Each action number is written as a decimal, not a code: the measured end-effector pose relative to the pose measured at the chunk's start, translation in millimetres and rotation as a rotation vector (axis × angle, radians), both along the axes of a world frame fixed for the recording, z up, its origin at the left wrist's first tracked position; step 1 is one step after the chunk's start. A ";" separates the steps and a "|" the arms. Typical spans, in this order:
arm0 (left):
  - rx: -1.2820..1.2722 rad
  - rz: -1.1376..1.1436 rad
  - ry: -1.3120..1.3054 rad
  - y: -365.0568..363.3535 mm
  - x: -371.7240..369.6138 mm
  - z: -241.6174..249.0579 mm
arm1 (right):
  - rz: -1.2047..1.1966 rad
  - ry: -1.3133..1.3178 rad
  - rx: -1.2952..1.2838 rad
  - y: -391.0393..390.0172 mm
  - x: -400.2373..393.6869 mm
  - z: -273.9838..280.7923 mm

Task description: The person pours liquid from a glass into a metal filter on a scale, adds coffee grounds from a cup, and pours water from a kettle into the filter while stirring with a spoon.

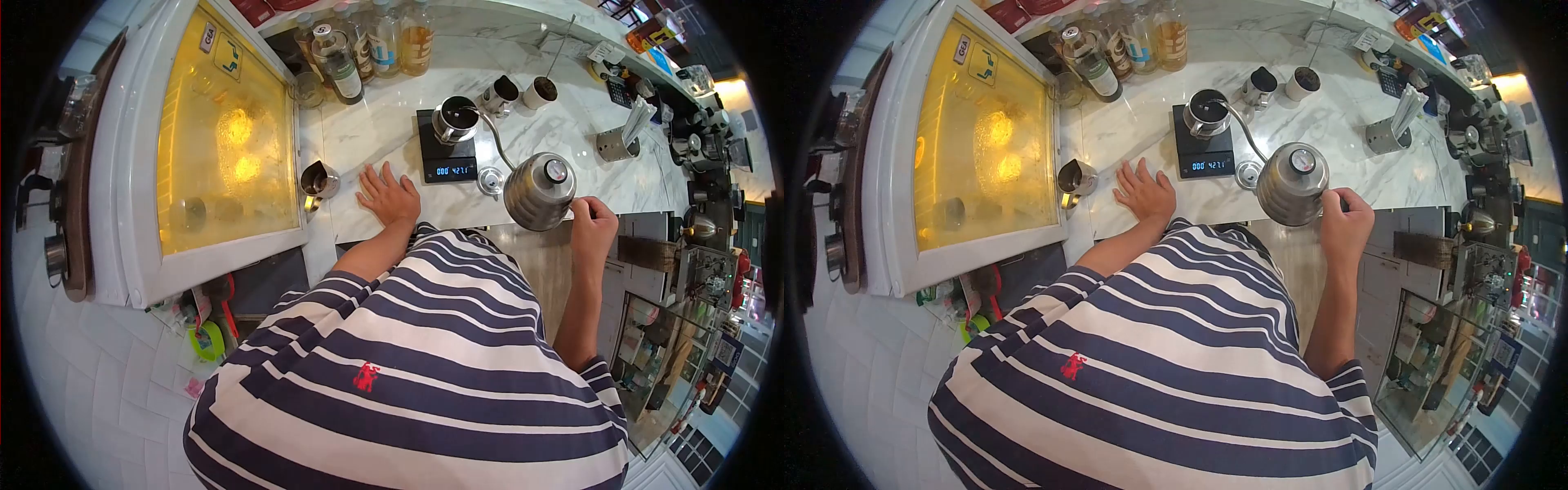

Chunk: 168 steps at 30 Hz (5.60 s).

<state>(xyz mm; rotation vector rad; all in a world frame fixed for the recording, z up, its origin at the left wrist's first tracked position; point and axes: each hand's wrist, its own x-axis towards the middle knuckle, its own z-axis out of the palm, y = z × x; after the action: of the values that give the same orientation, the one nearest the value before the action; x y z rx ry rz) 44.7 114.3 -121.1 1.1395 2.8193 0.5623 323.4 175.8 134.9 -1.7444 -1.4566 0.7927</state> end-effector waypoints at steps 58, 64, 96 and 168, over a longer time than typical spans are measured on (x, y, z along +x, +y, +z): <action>-0.014 0.005 -0.067 0.7 -1.0 7.4 | 0.093 -0.115 0.022 14.6 11.5 18.7; -0.023 0.001 -0.075 0.1 -1.0 6.5 | 0.063 -0.126 0.007 11.8 14.9 19.5; -0.032 -0.004 -0.071 0.7 -1.7 8.6 | 0.016 -0.116 0.053 10.6 18.5 18.9; 0.003 -0.007 -0.008 3.1 -1.5 5.0 | 0.016 -0.121 0.073 5.9 25.0 39.6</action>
<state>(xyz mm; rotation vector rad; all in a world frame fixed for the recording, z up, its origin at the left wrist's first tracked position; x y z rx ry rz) 43.1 117.4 -116.1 1.1446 2.8072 0.5690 348.4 181.8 174.5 -1.7534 -1.5615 0.6428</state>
